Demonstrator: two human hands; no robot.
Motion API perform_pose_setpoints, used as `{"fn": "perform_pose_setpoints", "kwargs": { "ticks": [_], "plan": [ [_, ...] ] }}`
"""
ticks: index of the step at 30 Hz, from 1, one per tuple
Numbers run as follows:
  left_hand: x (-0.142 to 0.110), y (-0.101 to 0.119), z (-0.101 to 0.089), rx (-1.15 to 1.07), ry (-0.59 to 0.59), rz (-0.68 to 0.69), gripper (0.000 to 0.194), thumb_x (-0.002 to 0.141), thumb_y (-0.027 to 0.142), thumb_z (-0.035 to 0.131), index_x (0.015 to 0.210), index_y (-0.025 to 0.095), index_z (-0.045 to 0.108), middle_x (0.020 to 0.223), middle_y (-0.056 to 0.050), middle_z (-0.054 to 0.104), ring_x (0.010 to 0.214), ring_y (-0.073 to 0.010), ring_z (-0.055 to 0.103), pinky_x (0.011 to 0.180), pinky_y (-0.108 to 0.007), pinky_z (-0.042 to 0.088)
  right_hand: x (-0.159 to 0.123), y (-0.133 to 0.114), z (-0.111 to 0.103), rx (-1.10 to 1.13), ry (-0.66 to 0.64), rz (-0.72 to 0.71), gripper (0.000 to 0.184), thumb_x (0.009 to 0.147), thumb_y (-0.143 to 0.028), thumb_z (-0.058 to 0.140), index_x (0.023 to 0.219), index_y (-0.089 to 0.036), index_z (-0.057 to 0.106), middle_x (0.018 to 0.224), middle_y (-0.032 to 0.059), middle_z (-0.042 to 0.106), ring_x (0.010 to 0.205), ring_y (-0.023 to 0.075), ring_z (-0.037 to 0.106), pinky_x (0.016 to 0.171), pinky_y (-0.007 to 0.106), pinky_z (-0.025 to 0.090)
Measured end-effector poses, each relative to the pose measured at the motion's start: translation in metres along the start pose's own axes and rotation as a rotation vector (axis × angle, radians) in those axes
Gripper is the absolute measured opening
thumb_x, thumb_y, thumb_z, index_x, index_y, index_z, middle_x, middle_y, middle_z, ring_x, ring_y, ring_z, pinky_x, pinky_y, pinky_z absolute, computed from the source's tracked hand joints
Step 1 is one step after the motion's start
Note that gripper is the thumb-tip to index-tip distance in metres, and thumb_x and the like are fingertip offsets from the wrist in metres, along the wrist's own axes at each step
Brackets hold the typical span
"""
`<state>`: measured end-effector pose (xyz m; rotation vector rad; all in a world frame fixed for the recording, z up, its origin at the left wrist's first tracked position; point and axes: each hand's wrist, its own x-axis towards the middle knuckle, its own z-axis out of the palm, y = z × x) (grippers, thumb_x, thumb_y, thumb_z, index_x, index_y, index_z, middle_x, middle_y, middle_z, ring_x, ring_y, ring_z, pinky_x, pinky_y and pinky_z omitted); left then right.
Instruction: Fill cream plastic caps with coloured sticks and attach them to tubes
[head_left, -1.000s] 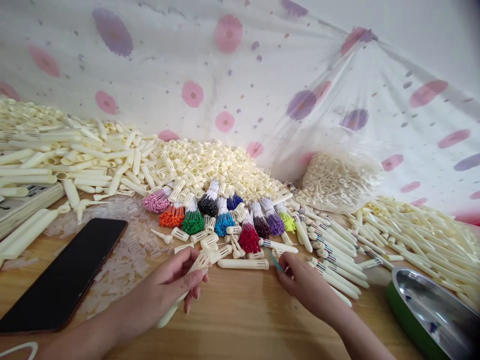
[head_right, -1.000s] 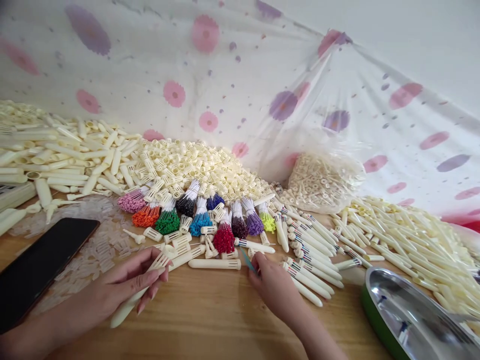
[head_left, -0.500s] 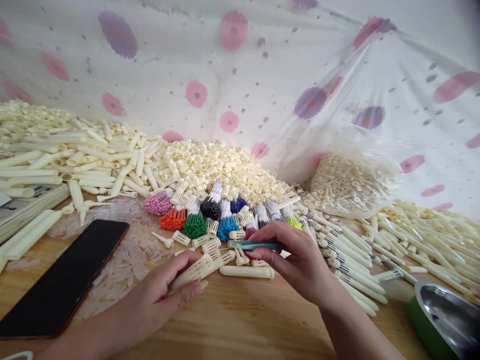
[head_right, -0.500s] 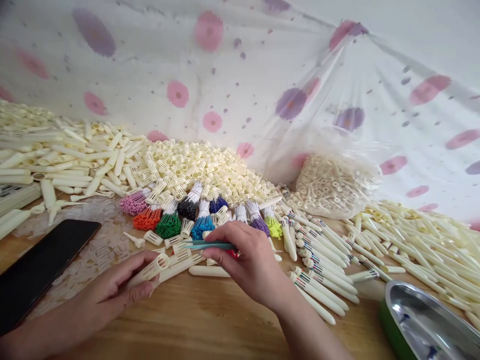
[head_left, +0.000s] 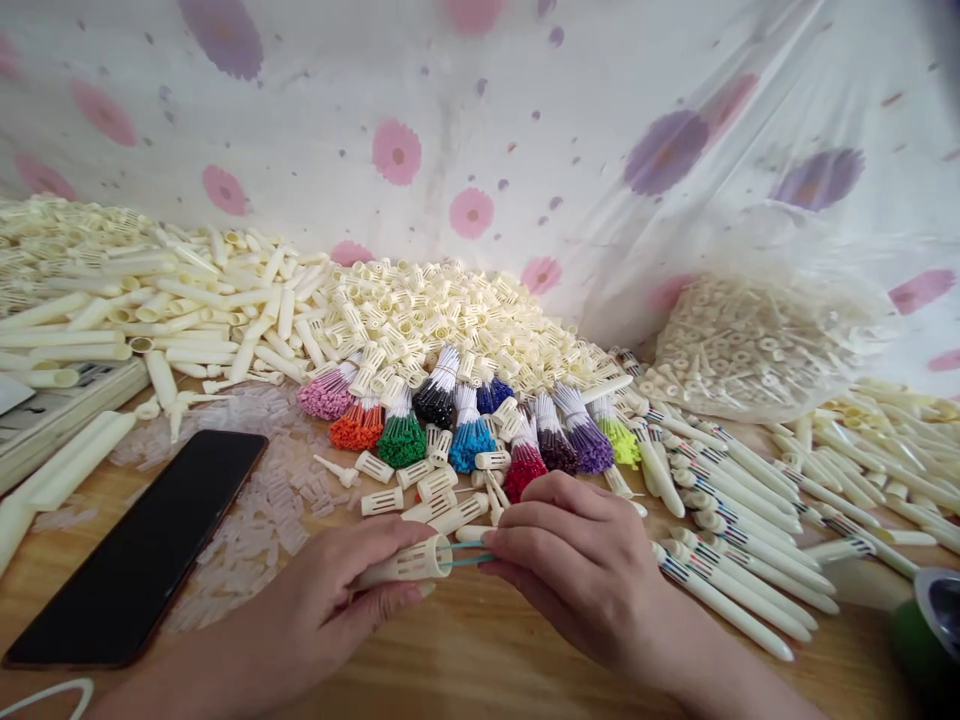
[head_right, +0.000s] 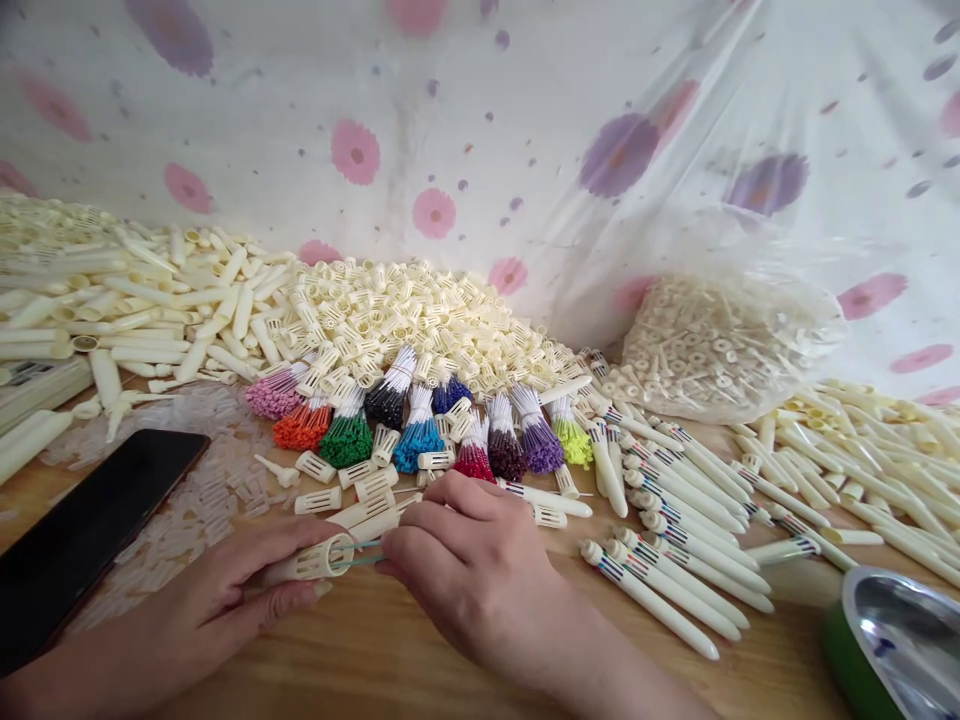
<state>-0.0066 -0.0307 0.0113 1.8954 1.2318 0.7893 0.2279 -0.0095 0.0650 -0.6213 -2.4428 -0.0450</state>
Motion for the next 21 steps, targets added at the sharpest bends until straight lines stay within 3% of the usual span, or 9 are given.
{"fn": "perform_pose_setpoints", "kwargs": {
  "ticks": [9, 13, 21],
  "plan": [
    [-0.0002, -0.0012, 0.0010, -0.066, -0.102, 0.055, 0.035, 0.081, 0.029, 0.060, 0.116, 0.036, 0.064, 0.113, -0.001, 0.071, 0.101, -0.0234, 0.065, 0.087, -0.030, 0.052, -0.0037, -0.0010, 0.0032, -0.008, -0.028, -0.025, 0.012, 0.089, -0.012, 0.051, 0.086, -0.013, 0.062, 0.072, 0.0044, 0.066, 0.070, 0.0167, 0.053, 0.061, 0.028, 0.043],
    [-0.0023, -0.0036, 0.0026, -0.065, -0.086, 0.047, 0.035, 0.081, 0.028, 0.062, 0.115, 0.034, 0.064, 0.113, -0.002, 0.071, 0.102, -0.0236, 0.065, 0.087, -0.030, 0.052, -0.0041, -0.0002, 0.0040, 0.032, -0.034, -0.027, 0.011, 0.087, -0.009, 0.052, 0.082, -0.013, 0.061, 0.071, 0.0046, 0.066, 0.068, 0.0159, 0.051, 0.059, 0.028, 0.041],
    [0.0002, -0.0065, 0.0028, 0.035, -0.056, 0.165, 0.039, 0.081, 0.023, 0.063, 0.117, 0.037, 0.062, 0.112, -0.002, 0.070, 0.104, -0.0237, 0.062, 0.086, -0.029, 0.052, -0.0017, 0.0015, 0.0045, 0.096, -0.060, -0.013, 0.015, 0.087, -0.008, 0.050, 0.075, -0.015, 0.058, 0.066, 0.0036, 0.062, 0.062, 0.0148, 0.049, 0.056, 0.028, 0.039]
  ]
}}
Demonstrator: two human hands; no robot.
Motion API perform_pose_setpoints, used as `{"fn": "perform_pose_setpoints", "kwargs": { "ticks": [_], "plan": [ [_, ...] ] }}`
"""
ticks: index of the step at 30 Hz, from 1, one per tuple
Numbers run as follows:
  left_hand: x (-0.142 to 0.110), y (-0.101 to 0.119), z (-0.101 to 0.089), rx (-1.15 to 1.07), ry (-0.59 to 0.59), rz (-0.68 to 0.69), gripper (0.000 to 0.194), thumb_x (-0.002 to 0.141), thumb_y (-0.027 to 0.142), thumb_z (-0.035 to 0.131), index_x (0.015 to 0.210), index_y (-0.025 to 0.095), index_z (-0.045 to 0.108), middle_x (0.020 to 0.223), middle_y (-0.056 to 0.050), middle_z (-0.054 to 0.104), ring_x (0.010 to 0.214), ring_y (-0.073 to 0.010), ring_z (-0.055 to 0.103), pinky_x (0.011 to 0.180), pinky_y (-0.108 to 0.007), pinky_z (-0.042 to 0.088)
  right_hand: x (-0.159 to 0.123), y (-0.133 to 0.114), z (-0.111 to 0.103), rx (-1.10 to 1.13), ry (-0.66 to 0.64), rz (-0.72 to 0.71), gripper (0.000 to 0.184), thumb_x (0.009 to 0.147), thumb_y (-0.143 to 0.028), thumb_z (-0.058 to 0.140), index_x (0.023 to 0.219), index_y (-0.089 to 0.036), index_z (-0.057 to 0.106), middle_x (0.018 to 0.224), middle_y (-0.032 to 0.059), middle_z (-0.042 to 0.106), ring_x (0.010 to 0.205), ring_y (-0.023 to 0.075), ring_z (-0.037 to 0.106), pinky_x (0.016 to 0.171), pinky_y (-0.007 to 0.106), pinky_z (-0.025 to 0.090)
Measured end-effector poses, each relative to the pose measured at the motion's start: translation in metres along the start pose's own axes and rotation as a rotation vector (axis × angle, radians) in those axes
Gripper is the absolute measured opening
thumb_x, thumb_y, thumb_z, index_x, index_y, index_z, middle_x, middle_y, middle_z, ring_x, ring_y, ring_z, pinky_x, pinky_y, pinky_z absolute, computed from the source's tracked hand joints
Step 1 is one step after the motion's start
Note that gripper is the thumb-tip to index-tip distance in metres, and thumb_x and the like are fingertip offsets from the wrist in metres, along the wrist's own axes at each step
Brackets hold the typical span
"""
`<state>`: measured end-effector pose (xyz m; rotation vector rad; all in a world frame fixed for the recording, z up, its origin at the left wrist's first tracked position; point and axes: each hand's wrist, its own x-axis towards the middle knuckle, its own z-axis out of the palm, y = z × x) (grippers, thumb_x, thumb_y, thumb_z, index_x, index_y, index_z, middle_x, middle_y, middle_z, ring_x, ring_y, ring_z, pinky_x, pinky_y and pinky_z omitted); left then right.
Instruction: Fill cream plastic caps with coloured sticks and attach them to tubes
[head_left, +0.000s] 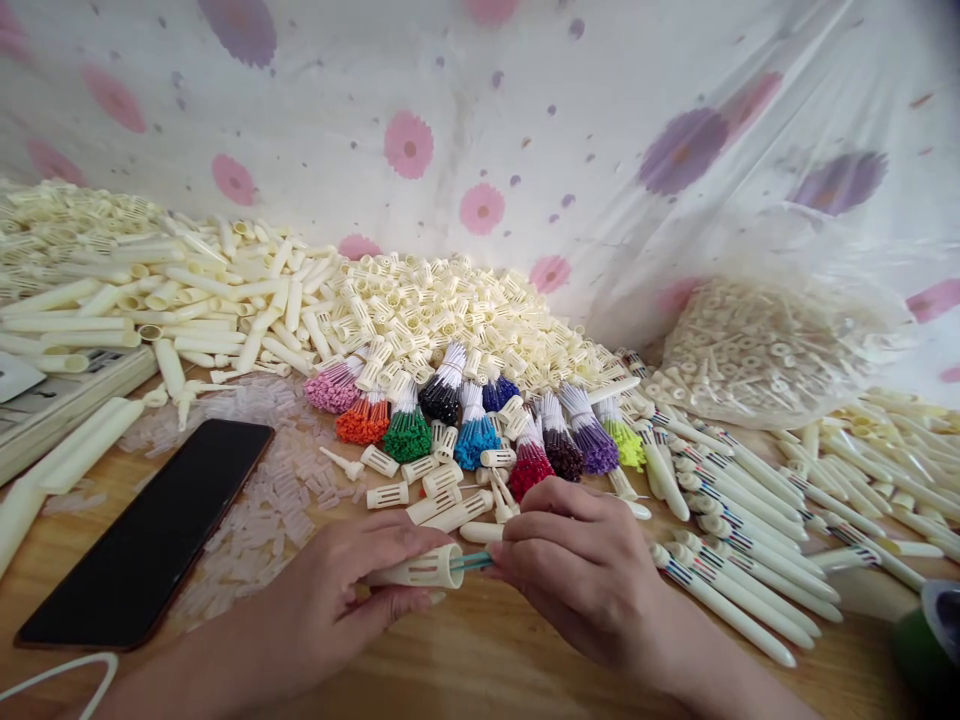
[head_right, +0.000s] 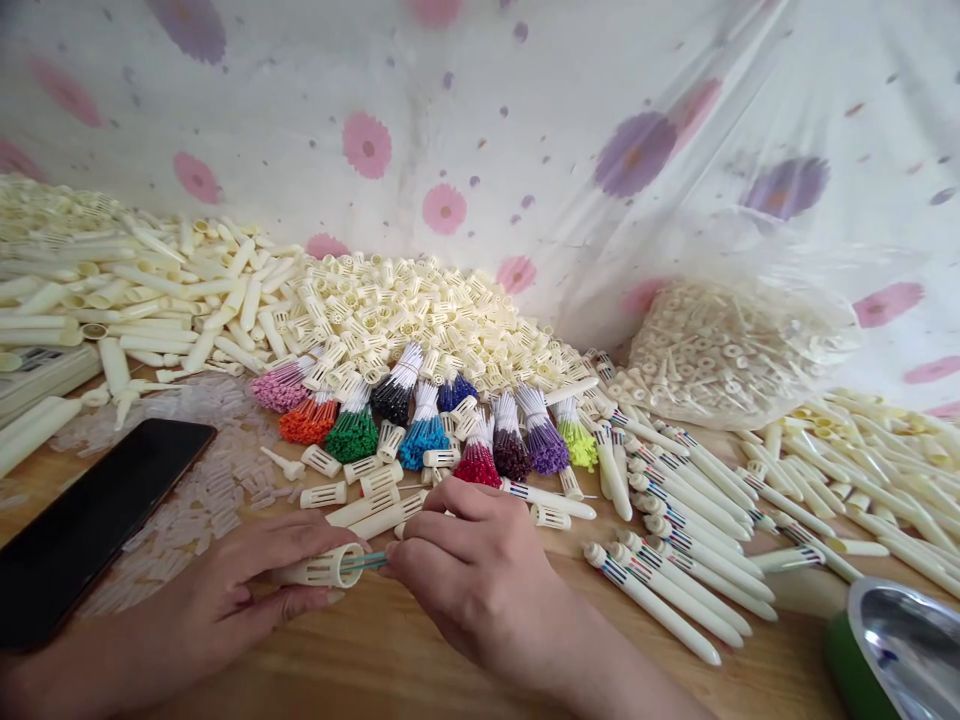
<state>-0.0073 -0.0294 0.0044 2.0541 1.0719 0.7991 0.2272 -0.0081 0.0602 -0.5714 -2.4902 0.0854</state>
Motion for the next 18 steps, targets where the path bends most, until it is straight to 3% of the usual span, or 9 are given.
{"fn": "perform_pose_setpoints", "kwargs": {
  "ticks": [6, 13, 18],
  "plan": [
    [0.0026, 0.0046, -0.0015, 0.029, 0.006, 0.068, 0.037, 0.082, 0.023, 0.061, 0.116, 0.038, 0.063, 0.106, -0.002, 0.072, 0.096, -0.0226, 0.064, 0.084, -0.030, 0.051, -0.0015, 0.0021, 0.0002, -0.033, -0.020, -0.001, 0.017, 0.088, -0.011, 0.049, 0.074, -0.015, 0.059, 0.064, 0.0025, 0.061, 0.061, 0.0145, 0.050, 0.054, 0.027, 0.038],
    [-0.0011, 0.0017, 0.0005, 0.002, 0.013, -0.018, 0.036, 0.080, 0.026, 0.063, 0.114, 0.038, 0.065, 0.107, -0.001, 0.071, 0.099, -0.0231, 0.063, 0.081, -0.028, 0.051, -0.0015, 0.0072, -0.0052, -0.073, -0.005, -0.039, 0.011, 0.087, -0.010, 0.052, 0.085, -0.015, 0.062, 0.072, 0.0042, 0.067, 0.072, 0.0164, 0.054, 0.062, 0.028, 0.044],
    [0.0021, 0.0040, -0.0004, -0.044, -0.018, -0.037, 0.033, 0.080, 0.025, 0.063, 0.112, 0.035, 0.067, 0.105, -0.002, 0.072, 0.098, -0.0242, 0.063, 0.082, -0.030, 0.051, -0.0002, 0.0061, -0.0049, -0.046, -0.017, -0.034, 0.011, 0.088, -0.012, 0.052, 0.083, -0.016, 0.061, 0.070, 0.0031, 0.066, 0.069, 0.0156, 0.054, 0.060, 0.027, 0.043]
  ]
}}
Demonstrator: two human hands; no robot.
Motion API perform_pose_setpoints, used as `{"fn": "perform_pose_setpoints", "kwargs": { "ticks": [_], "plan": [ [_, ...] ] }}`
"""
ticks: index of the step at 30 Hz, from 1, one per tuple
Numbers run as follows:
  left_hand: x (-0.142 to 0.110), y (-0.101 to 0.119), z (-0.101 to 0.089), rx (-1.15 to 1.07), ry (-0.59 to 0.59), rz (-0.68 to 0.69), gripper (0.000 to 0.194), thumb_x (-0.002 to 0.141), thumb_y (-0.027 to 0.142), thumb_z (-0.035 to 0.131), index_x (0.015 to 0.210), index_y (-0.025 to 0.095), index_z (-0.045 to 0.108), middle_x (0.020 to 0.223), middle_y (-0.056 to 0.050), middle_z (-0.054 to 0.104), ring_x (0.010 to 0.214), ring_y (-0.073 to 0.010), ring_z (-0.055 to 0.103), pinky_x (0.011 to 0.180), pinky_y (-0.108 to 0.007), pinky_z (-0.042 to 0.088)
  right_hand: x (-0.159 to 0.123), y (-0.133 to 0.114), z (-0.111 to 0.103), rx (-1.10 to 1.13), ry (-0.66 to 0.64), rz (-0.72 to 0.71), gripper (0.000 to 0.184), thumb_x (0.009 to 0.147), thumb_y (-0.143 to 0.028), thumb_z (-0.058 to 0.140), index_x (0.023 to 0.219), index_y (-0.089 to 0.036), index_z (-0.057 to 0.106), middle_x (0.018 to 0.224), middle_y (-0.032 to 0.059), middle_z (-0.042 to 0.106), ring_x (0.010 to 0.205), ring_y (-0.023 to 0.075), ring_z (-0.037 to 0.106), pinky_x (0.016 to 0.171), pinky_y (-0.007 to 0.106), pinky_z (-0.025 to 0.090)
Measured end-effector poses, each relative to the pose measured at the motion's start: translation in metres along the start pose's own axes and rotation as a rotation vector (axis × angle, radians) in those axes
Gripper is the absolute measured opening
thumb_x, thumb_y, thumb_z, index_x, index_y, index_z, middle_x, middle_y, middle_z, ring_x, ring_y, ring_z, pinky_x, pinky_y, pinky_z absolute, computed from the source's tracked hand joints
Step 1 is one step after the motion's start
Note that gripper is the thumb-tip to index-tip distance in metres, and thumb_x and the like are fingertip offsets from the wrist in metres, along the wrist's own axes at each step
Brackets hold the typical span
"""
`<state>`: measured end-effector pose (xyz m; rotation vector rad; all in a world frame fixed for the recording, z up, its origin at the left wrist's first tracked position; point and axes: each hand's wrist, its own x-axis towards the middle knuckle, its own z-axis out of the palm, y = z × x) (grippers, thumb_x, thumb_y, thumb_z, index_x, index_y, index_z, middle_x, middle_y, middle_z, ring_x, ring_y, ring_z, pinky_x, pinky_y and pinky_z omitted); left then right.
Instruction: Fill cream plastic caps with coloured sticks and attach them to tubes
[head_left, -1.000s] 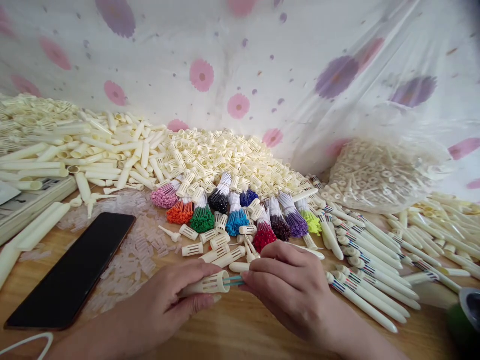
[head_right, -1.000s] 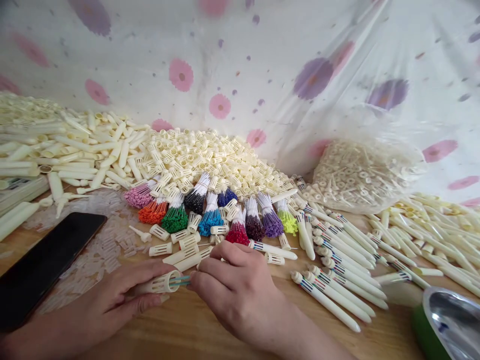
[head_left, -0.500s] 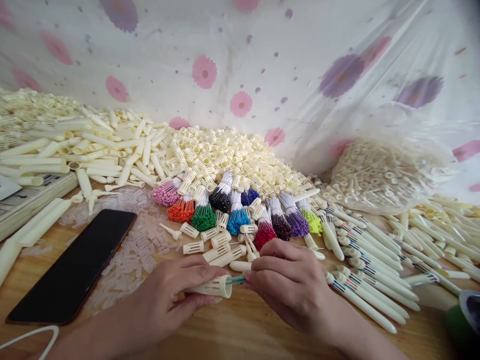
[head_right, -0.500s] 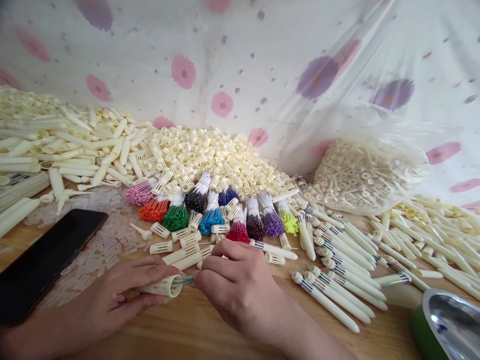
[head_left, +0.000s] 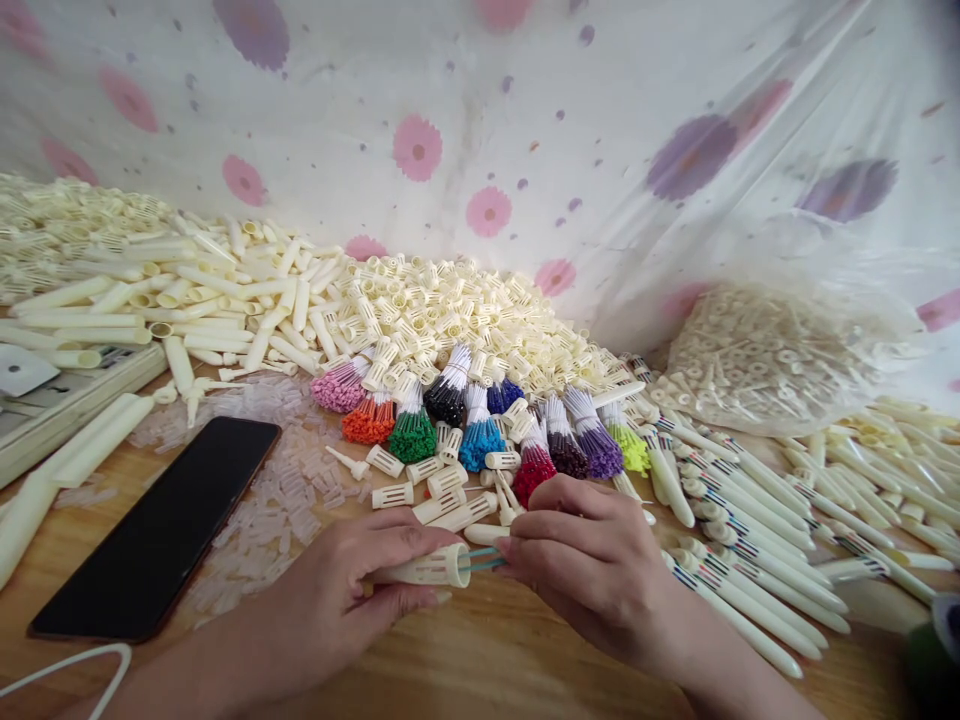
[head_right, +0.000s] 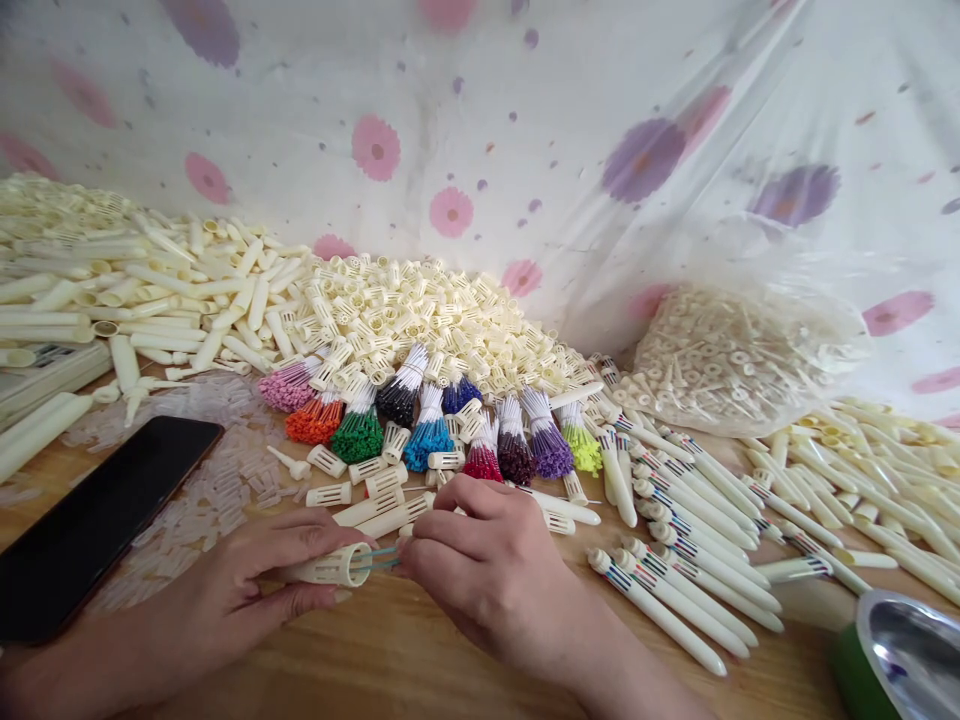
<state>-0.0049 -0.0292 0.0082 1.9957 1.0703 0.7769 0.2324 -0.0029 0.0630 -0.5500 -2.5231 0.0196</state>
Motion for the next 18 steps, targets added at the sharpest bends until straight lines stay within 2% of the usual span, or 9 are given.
{"fn": "perform_pose_setpoints", "kwargs": {
  "ticks": [5, 11, 14, 18],
  "plan": [
    [0.002, 0.000, 0.000, -0.036, -0.009, -0.002, 0.036, 0.080, 0.024, 0.064, 0.115, 0.035, 0.065, 0.112, -0.003, 0.070, 0.103, -0.0247, 0.062, 0.086, -0.031, 0.050, 0.000, -0.002, 0.003, -0.002, 0.016, 0.008, 0.009, 0.087, -0.012, 0.053, 0.083, -0.015, 0.061, 0.071, 0.0033, 0.066, 0.069, 0.0154, 0.055, 0.058, 0.027, 0.043],
    [0.001, 0.002, -0.001, -0.077, 0.010, -0.037, 0.035, 0.078, 0.022, 0.064, 0.110, 0.036, 0.068, 0.107, -0.002, 0.071, 0.100, -0.0244, 0.061, 0.084, -0.031, 0.050, -0.002, -0.002, 0.004, 0.024, 0.045, 0.007, 0.012, 0.087, -0.008, 0.052, 0.088, -0.015, 0.061, 0.076, 0.0048, 0.068, 0.071, 0.0157, 0.055, 0.060, 0.027, 0.045],
    [0.003, 0.004, -0.004, -0.160, 0.022, -0.045, 0.025, 0.076, 0.020, 0.064, 0.096, 0.032, 0.073, 0.095, -0.003, 0.071, 0.091, -0.0234, 0.062, 0.079, -0.030, 0.050, -0.002, -0.006, -0.001, 0.028, 0.056, 0.007, 0.010, 0.085, -0.007, 0.055, 0.089, -0.014, 0.061, 0.076, 0.0045, 0.068, 0.072, 0.0158, 0.055, 0.062, 0.028, 0.046],
    [0.009, 0.008, -0.008, -0.279, 0.019, -0.011, 0.014, 0.077, 0.019, 0.060, 0.074, 0.024, 0.073, 0.075, -0.002, 0.065, 0.067, -0.0162, 0.058, 0.065, -0.026, 0.048, 0.001, -0.014, -0.009, 0.027, 0.091, 0.024, 0.005, 0.087, -0.014, 0.056, 0.089, -0.015, 0.060, 0.077, 0.0039, 0.068, 0.073, 0.0152, 0.057, 0.064, 0.027, 0.047]
  ]
}}
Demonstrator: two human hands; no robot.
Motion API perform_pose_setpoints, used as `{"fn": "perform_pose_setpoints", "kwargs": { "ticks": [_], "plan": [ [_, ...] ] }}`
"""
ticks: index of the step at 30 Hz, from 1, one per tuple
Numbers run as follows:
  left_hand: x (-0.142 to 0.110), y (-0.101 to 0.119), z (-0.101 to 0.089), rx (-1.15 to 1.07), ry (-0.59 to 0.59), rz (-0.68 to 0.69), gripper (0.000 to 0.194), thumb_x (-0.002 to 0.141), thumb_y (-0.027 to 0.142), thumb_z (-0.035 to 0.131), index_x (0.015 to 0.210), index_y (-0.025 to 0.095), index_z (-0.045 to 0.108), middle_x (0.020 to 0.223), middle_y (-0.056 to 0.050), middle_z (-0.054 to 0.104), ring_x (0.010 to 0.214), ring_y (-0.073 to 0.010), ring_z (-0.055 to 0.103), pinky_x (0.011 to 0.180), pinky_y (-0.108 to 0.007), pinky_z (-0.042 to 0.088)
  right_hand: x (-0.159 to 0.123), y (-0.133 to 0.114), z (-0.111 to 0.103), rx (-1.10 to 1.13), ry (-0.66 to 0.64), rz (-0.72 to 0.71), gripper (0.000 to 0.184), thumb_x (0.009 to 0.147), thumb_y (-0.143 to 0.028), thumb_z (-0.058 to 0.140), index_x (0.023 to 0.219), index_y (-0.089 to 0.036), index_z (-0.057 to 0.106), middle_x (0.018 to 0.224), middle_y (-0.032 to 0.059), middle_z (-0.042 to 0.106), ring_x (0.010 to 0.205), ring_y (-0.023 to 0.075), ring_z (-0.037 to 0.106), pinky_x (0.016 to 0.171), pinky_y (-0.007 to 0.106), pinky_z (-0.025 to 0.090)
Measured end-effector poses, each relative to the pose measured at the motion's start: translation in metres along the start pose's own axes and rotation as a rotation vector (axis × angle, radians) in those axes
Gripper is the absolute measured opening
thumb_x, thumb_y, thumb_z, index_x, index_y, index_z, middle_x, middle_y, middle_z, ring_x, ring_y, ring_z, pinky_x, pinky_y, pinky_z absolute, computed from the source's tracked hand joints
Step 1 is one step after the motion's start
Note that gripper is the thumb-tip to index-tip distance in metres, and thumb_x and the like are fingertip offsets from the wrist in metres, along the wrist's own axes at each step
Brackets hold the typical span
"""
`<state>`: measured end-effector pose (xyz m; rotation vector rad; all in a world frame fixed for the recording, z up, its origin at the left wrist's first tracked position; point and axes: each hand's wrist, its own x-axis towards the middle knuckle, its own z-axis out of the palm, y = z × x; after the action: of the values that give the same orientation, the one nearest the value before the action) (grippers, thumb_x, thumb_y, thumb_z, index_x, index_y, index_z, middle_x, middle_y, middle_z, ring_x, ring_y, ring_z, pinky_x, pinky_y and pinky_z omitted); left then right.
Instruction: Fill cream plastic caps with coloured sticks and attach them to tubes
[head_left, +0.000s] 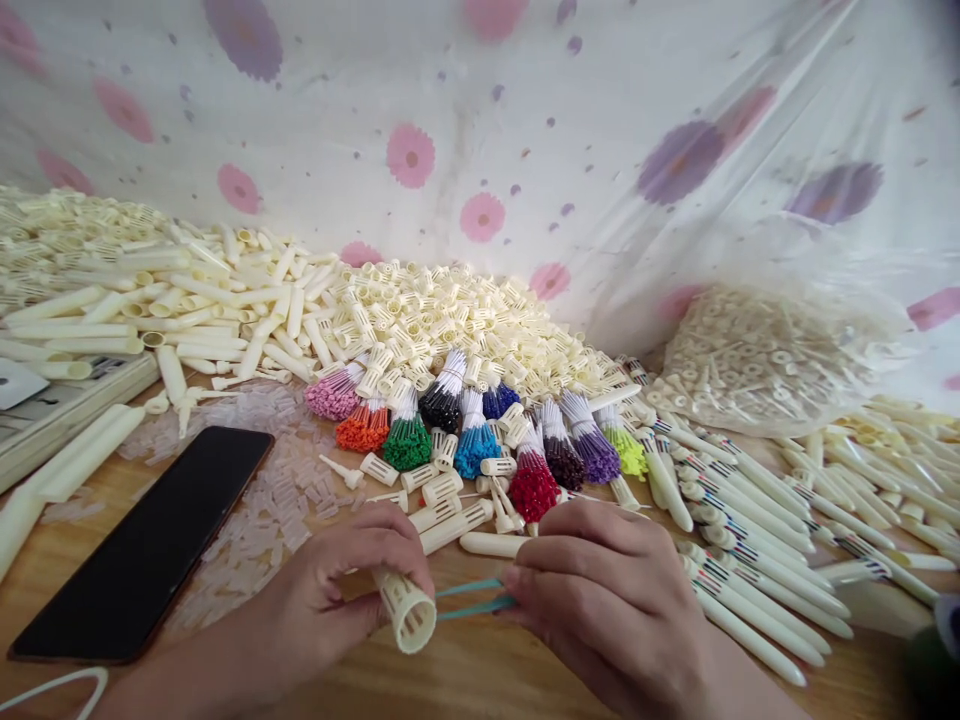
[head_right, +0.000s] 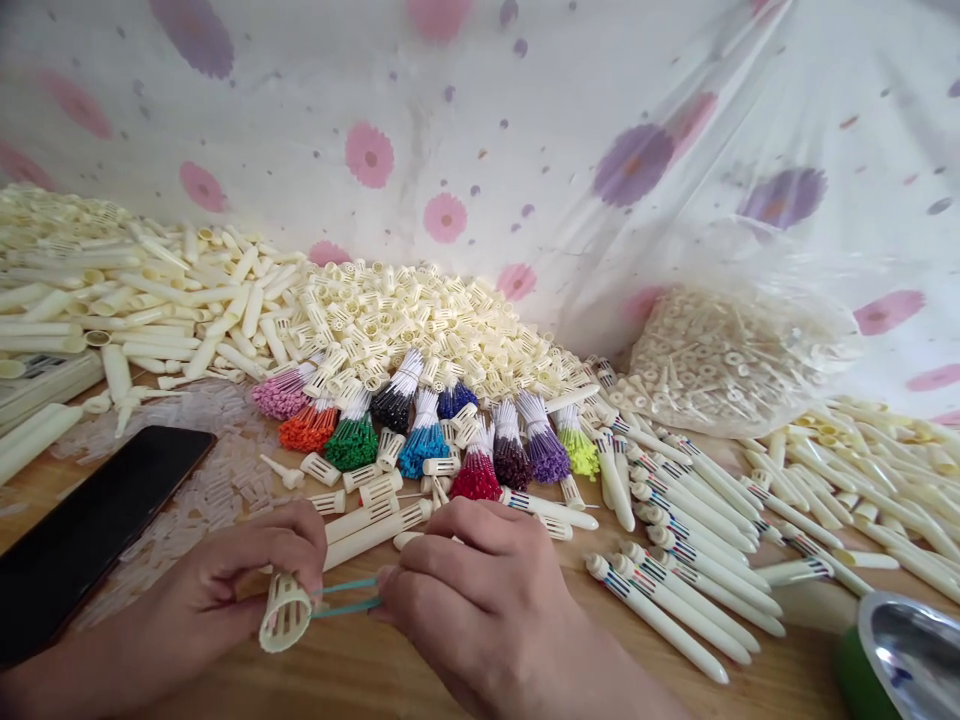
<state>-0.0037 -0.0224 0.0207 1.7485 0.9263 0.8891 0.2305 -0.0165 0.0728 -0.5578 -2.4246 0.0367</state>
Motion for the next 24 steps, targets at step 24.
{"fn": "perform_pose_setpoints", "kwargs": {
  "ticks": [24],
  "plan": [
    [0.002, -0.005, -0.001, -0.048, -0.093, 0.069, 0.024, 0.082, 0.035, 0.063, 0.103, 0.038, 0.071, 0.089, -0.003, 0.068, 0.085, -0.0207, 0.063, 0.076, -0.030, 0.048, 0.008, -0.015, 0.003, -0.252, 0.021, -0.119, 0.028, 0.093, -0.012, 0.043, 0.081, -0.014, 0.068, 0.069, 0.0018, 0.065, 0.063, 0.0134, 0.051, 0.053, 0.028, 0.039]
  ]
}}
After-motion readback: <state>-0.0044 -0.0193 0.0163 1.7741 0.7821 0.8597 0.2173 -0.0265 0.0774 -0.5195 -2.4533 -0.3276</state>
